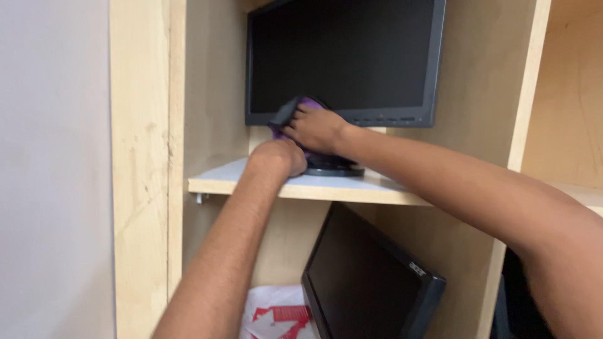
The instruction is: The person wipes the front, sides, and back of two black computer monitors on a wooden shelf using a purple cloth. The person also wipes the shelf surface between the monitors.
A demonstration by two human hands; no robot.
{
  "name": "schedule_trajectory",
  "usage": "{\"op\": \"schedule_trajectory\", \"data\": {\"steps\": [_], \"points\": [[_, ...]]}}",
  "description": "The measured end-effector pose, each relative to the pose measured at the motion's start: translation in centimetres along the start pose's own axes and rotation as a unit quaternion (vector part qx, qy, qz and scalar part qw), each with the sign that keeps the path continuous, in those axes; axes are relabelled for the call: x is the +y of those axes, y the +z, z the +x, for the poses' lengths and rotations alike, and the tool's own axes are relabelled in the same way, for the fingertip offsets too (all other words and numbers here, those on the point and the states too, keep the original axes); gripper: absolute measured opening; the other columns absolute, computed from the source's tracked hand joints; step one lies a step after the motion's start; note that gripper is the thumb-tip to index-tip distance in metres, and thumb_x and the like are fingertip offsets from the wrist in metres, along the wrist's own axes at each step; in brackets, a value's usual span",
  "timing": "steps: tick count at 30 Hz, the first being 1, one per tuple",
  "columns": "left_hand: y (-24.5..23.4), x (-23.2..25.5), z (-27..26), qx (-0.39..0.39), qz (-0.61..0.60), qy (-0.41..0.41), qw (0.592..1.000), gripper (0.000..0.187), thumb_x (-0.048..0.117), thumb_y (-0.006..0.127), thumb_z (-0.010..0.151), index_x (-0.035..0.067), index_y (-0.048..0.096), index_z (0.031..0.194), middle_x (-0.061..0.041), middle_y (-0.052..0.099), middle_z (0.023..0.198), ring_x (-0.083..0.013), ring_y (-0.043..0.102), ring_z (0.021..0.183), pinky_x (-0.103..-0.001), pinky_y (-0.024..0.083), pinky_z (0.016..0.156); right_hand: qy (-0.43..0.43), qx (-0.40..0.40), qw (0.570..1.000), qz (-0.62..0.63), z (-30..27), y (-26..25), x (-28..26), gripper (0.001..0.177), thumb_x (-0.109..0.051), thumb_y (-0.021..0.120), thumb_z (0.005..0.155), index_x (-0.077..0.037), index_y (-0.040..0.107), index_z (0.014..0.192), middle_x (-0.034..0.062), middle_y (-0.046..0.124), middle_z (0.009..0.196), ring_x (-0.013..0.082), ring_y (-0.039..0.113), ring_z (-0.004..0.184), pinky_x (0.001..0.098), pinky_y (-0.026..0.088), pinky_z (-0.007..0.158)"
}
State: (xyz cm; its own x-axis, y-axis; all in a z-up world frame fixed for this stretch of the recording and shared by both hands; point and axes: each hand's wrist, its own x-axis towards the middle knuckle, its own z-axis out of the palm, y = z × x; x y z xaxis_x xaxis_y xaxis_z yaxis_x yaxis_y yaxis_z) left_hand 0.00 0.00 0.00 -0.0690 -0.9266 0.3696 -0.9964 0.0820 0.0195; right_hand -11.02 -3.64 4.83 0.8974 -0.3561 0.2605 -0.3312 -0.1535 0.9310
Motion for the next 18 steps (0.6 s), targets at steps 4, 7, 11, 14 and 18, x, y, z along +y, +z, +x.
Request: {"op": "schedule_trajectory", "data": {"steps": [4,7,11,14,18], "points": [[-0.3,-0.2,-0.6,0.006,-0.011,-0.012,1.0,0.037,0.021,0.055,0.098,0.008,0.07,0.129,-0.015,0.062,0.139,-0.0336,0.061,0.129,-0.046,0.048,0.109,-0.002,-0.102,0.994,-0.036,2.6,0.8,-0.8,0.044,-0.032,0.045,0.104,-0.016,0.054,0.144,0.0039,0.046,0.156,0.0238,0.033,0.149,0.0427,0.017,0.126],[-0.5,-0.3,-1.1,0.007,-0.011,-0.015,1.0,0.037,0.021,0.055,0.098,0.008,0.07,0.129,-0.015,0.062,0.139,-0.0335,0.061,0.129,-0.046,0.048,0.109,0.042,-0.107,0.992,0.056,2.9,1.7,-1.4,0.045,-0.035,0.045,0.101,-0.02,0.054,0.143,0.0063,0.035,0.161,0.0254,0.025,0.152,0.0421,0.026,0.117],[-0.7,-0.1,-1.7,0.008,-0.009,-0.021,1.0,0.037,0.02,0.054,0.098,0.008,0.07,0.129,-0.015,0.063,0.139,-0.0335,0.061,0.129,-0.046,0.048,0.109,0.03,-0.111,0.993,0.021,1.5,1.9,-1.3,0.046,-0.035,0.044,0.104,-0.013,0.056,0.143,0.0076,0.039,0.161,0.0243,0.027,0.153,0.0391,0.022,0.125],[-0.7,-0.1,-1.9,0.008,-0.009,-0.023,1.0,0.037,0.019,0.054,0.098,0.009,0.07,0.129,-0.015,0.063,0.139,-0.0335,0.061,0.129,-0.046,0.048,0.109,0.002,-0.106,0.994,-0.025,-1.0,1.1,-1.1,0.045,-0.03,0.045,0.104,-0.012,0.057,0.143,0.0083,0.043,0.159,0.0261,0.03,0.152,0.0397,0.025,0.124],[-0.8,-0.4,-2.2,0.009,-0.013,-0.029,0.999,0.037,0.019,0.053,0.098,0.009,0.071,0.129,-0.015,0.063,0.139,-0.0334,0.061,0.128,-0.046,0.048,0.109,-0.012,-0.07,0.997,0.007,-5.0,-1.0,-0.1,0.044,-0.026,0.047,0.099,-0.009,0.06,0.137,0.0125,0.048,0.153,0.0306,0.03,0.149,0.0406,0.027,0.119]]}}
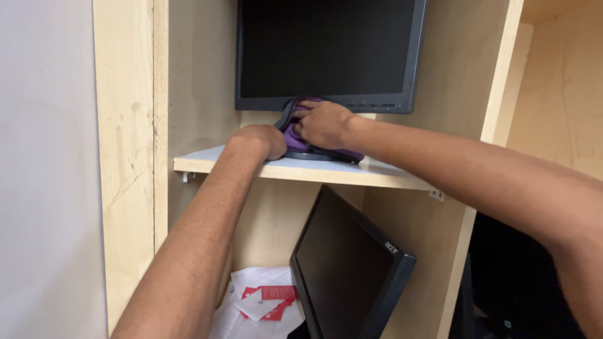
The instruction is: The person wipes the front, sides, and back of two black computer monitors on a wooden shelf using a purple cloth. The person also wipes the shelf surface between the monitors.
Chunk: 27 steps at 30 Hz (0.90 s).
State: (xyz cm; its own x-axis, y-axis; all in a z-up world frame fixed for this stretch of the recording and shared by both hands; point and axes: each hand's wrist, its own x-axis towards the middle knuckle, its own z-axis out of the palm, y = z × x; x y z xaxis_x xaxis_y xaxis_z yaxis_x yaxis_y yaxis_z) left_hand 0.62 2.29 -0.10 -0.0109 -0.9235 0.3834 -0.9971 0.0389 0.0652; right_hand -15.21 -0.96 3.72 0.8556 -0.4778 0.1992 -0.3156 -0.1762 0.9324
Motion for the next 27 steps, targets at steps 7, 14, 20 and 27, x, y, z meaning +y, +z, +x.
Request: {"op": "schedule_trajectory", "data": {"steps": [7,14,20,27], "points": [[-0.3,0.0,-0.9,0.003,0.001,-0.009,1.0,0.038,0.017,0.052,0.098,0.009,0.071,0.129,-0.015,0.063,0.138,-0.0334,0.062,0.128,-0.047,0.049,0.108,-0.031,0.053,0.997,0.044,-4.9,-1.5,0.1,0.039,-0.014,0.049,0.094,0.0,0.066,0.126,0.0251,0.067,0.126,0.0342,0.053,0.134,0.0422,0.025,0.125],[0.1,0.1,-0.6,0.008,0.003,-0.015,1.0,0.038,0.015,0.053,0.097,0.008,0.072,0.128,-0.015,0.064,0.138,-0.0341,0.062,0.128,-0.046,0.049,0.109,0.05,-0.103,0.992,0.057,-9.9,-2.5,-0.6,0.035,-0.011,0.045,0.103,0.008,0.065,0.124,0.0256,0.072,0.113,0.0356,0.067,0.116,0.0449,0.05,0.107],[-1.0,0.5,-3.1,0.17,-0.08,0.006,0.982,0.03,0.017,0.055,0.095,0.003,0.076,0.112,-0.021,0.067,0.124,-0.0385,0.065,0.116,-0.046,0.052,0.1,0.275,-0.057,0.861,0.424,-13.5,-2.7,2.0,0.044,-0.01,0.061,0.09,0.002,0.056,0.132,0.0255,0.065,0.116,0.0361,0.066,0.11,0.0454,0.054,0.098],[-3.6,6.5,-15.4,0.491,-0.504,0.091,0.705,0.045,0.025,0.048,0.102,-0.007,0.071,0.08,-0.025,0.071,0.069,-0.0378,0.071,0.068,-0.049,0.056,0.067,0.337,0.028,0.383,0.859,-16.3,-6.4,7.8,0.029,-0.026,0.056,0.105,0.001,0.061,0.113,0.0132,0.066,0.095,0.0256,0.069,0.079,0.0406,0.058,0.081]]}}
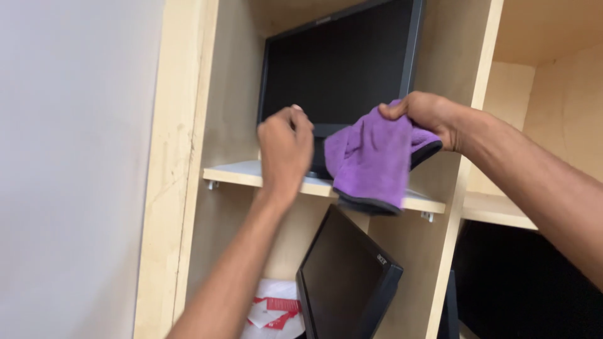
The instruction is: The person wipes the front, sides, and back of two black computer monitors on a wooden shelf using a purple cloth. The person also wipes the shelf surface between the monitors.
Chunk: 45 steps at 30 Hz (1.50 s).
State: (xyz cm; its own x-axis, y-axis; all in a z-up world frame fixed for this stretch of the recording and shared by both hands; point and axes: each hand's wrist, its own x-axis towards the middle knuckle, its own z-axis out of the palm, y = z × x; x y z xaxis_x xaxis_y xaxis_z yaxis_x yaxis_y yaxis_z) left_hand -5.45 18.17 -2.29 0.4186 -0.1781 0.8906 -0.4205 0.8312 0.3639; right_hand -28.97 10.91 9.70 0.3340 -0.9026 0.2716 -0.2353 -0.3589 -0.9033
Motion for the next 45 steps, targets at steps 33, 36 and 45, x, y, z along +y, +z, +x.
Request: {"op": "schedule_trajectory", "data": {"steps": [33,36,45], "points": [[18.4,-0.2,12.4,-0.172,0.025,0.171,0.97,0.087,0.059,0.047,0.096,0.017,0.015,0.165,-0.008,0.012,0.173,-0.0323,0.004,0.159,-0.075,0.004,0.116,-0.399,0.266,0.877,-0.023,6.7,-2.5,-6.7,0.067,-0.053,0.047,0.1,-0.003,0.055,0.143,0.0191,0.06,0.144,0.0306,0.056,0.136,0.0416,0.041,0.115],[22.0,-0.9,13.9,-0.179,0.021,0.18,0.967,0.074,0.058,0.041,0.102,0.025,0.019,0.165,-0.003,0.014,0.177,-0.0311,0.004,0.163,-0.075,0.002,0.119,-0.353,0.076,0.93,0.064,7.8,-3.5,-6.6,0.07,-0.056,0.028,0.1,-0.011,0.046,0.149,0.016,0.053,0.152,0.0306,0.052,0.141,0.044,0.04,0.116],[24.2,-5.8,22.1,-0.137,-0.011,0.278,0.951,0.07,0.06,0.043,0.103,0.027,0.034,0.164,-0.011,0.029,0.173,-0.0306,0.018,0.163,-0.051,0.018,0.133,-0.266,0.071,0.955,0.109,5.9,-2.1,-5.2,0.058,-0.039,0.043,0.099,-0.004,0.05,0.144,0.0195,0.059,0.147,0.0317,0.06,0.132,0.0512,0.047,0.111]]}}
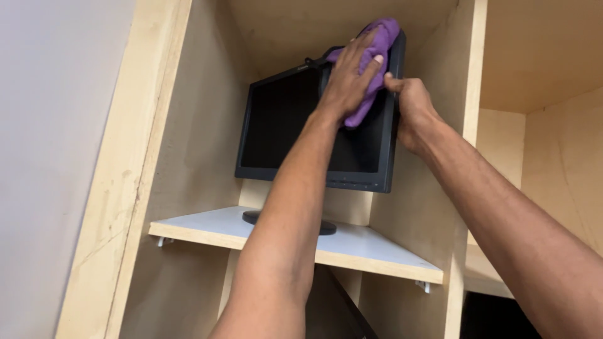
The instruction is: The person wipes the front, sides, and back of two black computer monitors on a wooden shelf using a purple cloth. The person also wipes the shelf surface between the monitors.
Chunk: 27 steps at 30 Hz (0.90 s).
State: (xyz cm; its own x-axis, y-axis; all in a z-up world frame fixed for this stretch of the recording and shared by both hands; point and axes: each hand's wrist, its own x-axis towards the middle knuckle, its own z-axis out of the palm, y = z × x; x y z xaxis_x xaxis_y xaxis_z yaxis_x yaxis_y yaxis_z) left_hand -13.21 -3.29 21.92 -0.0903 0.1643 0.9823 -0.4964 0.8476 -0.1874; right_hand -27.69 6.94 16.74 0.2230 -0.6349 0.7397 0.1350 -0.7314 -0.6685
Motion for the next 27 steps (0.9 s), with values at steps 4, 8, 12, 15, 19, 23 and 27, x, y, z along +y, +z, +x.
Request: {"op": "schedule_trajectory", "data": {"steps": [4,8,12,15,19,23,27], "points": [[-1.8,-4.9,0.6,-0.042,0.038,-0.076,0.995,0.073,0.06,0.041,0.102,0.018,0.031,0.161,-0.014,0.024,0.17,-0.0298,0.016,0.16,-0.046,0.016,0.128,-0.003,0.094,0.991,-0.09,-0.3,0.5,0.0,0.052,-0.015,0.06,0.092,-0.003,0.047,0.141,0.0213,0.062,0.136,0.0338,0.067,0.123,0.052,0.057,0.103],[-4.6,-9.5,-0.5,-0.066,0.064,-0.152,0.984,0.074,0.059,0.038,0.102,0.017,0.025,0.162,-0.013,0.017,0.17,-0.0285,0.011,0.159,-0.045,0.012,0.128,-0.006,0.112,0.981,-0.156,-0.5,0.8,0.2,0.057,-0.012,0.058,0.095,-0.013,0.037,0.149,0.0157,0.058,0.14,0.0287,0.06,0.129,0.0501,0.052,0.104],[-8.2,-13.8,-1.6,-0.074,0.103,-0.197,0.972,0.074,0.056,0.037,0.102,0.017,0.02,0.163,-0.01,0.018,0.172,-0.0289,0.012,0.158,-0.042,0.012,0.129,0.02,0.126,0.972,-0.196,-0.4,1.1,-0.2,0.064,-0.012,0.055,0.098,-0.015,0.025,0.155,0.0188,0.051,0.147,0.0318,0.057,0.133,0.0522,0.051,0.108],[-8.9,-16.5,-2.3,-0.066,0.066,-0.242,0.966,0.072,0.052,0.037,0.102,0.017,0.018,0.162,-0.01,0.015,0.171,-0.0293,0.011,0.158,-0.04,0.012,0.127,0.031,0.129,0.969,-0.208,0.1,1.2,-0.6,0.075,-0.01,0.056,0.098,-0.013,0.013,0.159,0.0227,0.045,0.152,0.0348,0.055,0.136,0.0541,0.049,0.111],[-5.6,-18.9,-2.0,0.037,0.083,-0.166,0.982,0.071,0.047,0.045,0.104,0.01,0.027,0.162,-0.018,0.022,0.169,-0.0359,0.019,0.156,-0.043,0.017,0.127,0.044,0.159,0.947,-0.275,1.7,0.2,-0.4,0.082,-0.012,0.062,0.098,-0.01,0.012,0.163,0.0246,0.038,0.159,0.0383,0.045,0.143,0.0606,0.039,0.113],[-2.1,-15.8,-0.8,0.094,0.067,-0.104,0.988,0.068,0.051,0.048,0.101,0.011,0.045,0.156,-0.016,0.039,0.166,-0.0337,0.033,0.157,-0.042,0.026,0.13,0.016,0.18,0.921,-0.346,1.8,-2.1,-1.2,0.079,-0.018,0.068,0.099,-0.002,0.019,0.159,0.0265,0.043,0.153,0.04,0.046,0.14,0.0562,0.041,0.112],[-0.1,-7.2,0.6,0.014,0.009,-0.074,0.997,0.071,0.059,0.042,0.102,0.017,0.036,0.159,-0.017,0.031,0.167,-0.036,0.023,0.156,-0.052,0.02,0.124,-0.013,0.175,0.942,-0.288,0.7,-3.3,-1.5,0.062,-0.018,0.062,0.098,-0.002,0.037,0.152,0.0224,0.06,0.141,0.0353,0.06,0.13,0.0537,0.05,0.106]]}}
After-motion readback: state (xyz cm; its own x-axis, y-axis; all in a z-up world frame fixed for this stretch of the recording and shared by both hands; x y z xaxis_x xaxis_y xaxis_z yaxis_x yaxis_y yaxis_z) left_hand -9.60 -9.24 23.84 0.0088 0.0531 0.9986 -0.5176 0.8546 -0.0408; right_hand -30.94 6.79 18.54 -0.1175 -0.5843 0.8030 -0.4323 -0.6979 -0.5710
